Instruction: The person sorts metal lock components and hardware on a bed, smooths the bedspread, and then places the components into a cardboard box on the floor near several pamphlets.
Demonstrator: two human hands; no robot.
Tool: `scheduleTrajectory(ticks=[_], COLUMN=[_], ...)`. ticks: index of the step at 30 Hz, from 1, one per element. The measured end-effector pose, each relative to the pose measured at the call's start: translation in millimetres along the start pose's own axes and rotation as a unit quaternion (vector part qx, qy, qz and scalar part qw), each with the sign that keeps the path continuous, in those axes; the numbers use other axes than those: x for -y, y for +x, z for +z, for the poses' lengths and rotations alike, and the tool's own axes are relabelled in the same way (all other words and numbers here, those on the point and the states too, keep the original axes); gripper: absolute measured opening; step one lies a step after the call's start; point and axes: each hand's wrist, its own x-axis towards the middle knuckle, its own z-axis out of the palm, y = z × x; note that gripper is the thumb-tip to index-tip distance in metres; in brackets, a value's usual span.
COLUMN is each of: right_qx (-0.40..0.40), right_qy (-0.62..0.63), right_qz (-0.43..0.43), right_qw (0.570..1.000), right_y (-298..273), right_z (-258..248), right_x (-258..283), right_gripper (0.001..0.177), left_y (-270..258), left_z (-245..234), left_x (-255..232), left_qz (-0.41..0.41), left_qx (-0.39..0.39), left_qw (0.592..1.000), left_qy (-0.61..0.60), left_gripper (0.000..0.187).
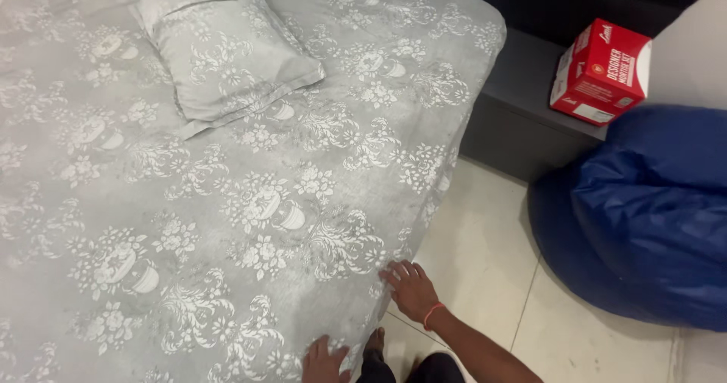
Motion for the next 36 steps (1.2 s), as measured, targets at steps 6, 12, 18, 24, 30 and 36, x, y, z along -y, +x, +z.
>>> scheduleTrajectory(ticks=[6, 12, 18, 24, 30, 36], right_qx=[-0.007, 0.04, 0.032, 0.025, 0.057, 0.098], right_qy=[0.016, -0.024, -0.081, -0.028, -0.04, -0.136], right_qz=[-0.05, -0.122, -0.017, -0.052, -0.185, -0.113], right_qw=[0.999, 0.991, 0.996, 0.998, 0.98, 0.979], right_y=[82.4, 174.1, 206.7, 263.6, 316.6, 359.3], right_z=[-40.5, -75.7, -106.8, -155.5, -179.6, -206.5], right_x=[-42.4, -129.3, -271.3, -310.1, -300.1, -370.2], right_gripper=[0.065, 0.066, 0.07, 0.072, 0.077, 0.072], left_y=[73.8, 166.1, 199.6, 254.6, 328.8, 387.0], left_z=[-49.9, -133.0, -126.6, -191.1, -290.3, -314.5], left_x=[-50.4, -162.4, -193.4, -222.1, -282.8, -303.7], left_qz=[0.031, -0.06, -0.128, -0.167, -0.179, -0.151], left_qx=[-0.196, -0.206, -0.189, -0.261, -0.24, -0.248], left_qw=[0.976, 0.968, 0.968, 0.943, 0.938, 0.938], left_qy=[-0.085, -0.127, -0.108, -0.122, -0.174, -0.189], left_gripper=[0.075, 0.093, 0.085, 0.08, 0.085, 0.08])
